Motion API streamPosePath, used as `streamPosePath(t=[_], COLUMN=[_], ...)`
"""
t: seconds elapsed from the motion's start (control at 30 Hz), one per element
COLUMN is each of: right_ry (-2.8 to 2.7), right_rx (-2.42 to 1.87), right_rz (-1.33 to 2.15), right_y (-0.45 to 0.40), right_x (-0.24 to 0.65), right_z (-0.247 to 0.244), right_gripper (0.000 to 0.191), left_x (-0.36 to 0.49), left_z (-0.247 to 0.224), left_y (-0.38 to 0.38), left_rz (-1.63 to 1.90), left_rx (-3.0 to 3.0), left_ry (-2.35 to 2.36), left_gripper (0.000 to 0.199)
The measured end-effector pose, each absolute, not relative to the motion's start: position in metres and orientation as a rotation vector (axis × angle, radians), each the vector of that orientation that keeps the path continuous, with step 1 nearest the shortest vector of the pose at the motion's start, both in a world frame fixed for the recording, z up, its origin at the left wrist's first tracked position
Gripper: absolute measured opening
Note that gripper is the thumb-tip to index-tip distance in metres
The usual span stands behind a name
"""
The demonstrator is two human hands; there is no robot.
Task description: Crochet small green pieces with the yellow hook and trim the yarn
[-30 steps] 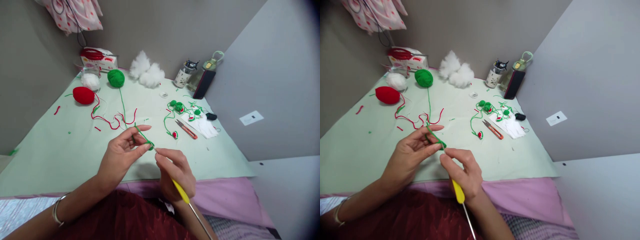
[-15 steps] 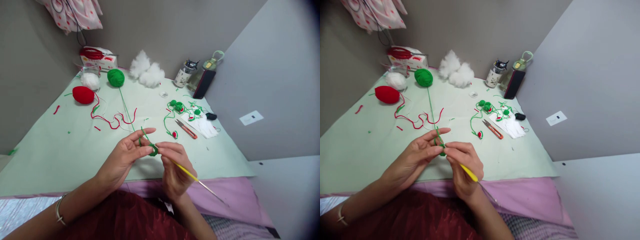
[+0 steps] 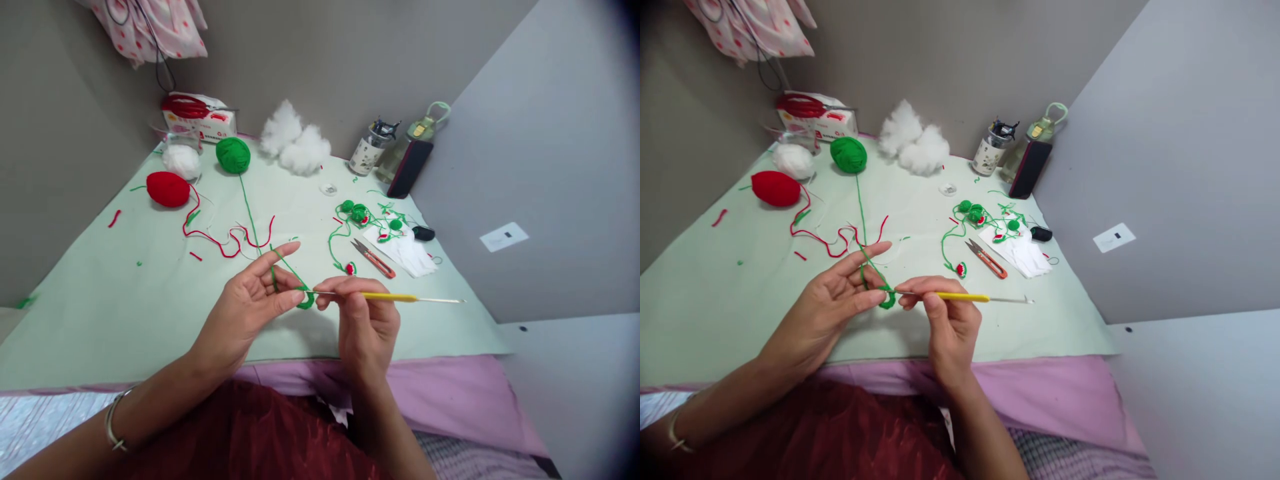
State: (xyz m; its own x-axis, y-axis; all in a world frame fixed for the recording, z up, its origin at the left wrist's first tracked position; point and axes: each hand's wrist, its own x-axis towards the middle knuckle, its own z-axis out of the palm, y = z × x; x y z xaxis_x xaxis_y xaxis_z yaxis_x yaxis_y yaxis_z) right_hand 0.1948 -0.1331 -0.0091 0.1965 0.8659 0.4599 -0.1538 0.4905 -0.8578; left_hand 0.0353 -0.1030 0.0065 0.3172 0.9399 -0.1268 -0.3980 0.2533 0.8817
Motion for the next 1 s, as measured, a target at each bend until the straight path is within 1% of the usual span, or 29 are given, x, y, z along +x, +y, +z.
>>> streamPosePath(t=[0.1, 0.23, 0.47, 0.63, 0.87, 1.0], right_ry=[-1.334, -1.522, -1.608, -1.583, -1.654, -1.65], right_rx=[-0.833, -0.811, -0.825, -0.855, -0.927, -0.974], right_rz=[0.594, 0.346, 0.29, 0.282, 0.449, 0.213], right_y=[-0.137, -0.14, -0.14, -0.14, -0.141, -0.138], right_x=[0.195, 0.195, 0.199, 0.2, 0.205, 0.196], right_z=[-0.007, -0.01, -0.007, -0.007, -0.001, -0.011], right_gripper=[0.021, 0.028, 0.028, 0.03, 0.037, 0.043], left_x=[0.035, 0.035, 0.035, 0.036, 0.035, 0.039], left_z=[0.005, 0.004, 0.004, 0.001, 0.001, 0.0], left_y=[-0.103, -0.105, -0.105, -0.103, -0.103, -0.103], left_rz=[1.065, 1.098, 1.142, 1.102, 1.141, 1.07], left_rx=[0.946, 1.018, 1.051, 0.941, 0.934, 0.869], left_ry=[0.813, 0.841, 0.859, 0.804, 0.842, 0.776], left_gripper=[0.057, 0.045, 0.046, 0.043, 0.05, 0.046])
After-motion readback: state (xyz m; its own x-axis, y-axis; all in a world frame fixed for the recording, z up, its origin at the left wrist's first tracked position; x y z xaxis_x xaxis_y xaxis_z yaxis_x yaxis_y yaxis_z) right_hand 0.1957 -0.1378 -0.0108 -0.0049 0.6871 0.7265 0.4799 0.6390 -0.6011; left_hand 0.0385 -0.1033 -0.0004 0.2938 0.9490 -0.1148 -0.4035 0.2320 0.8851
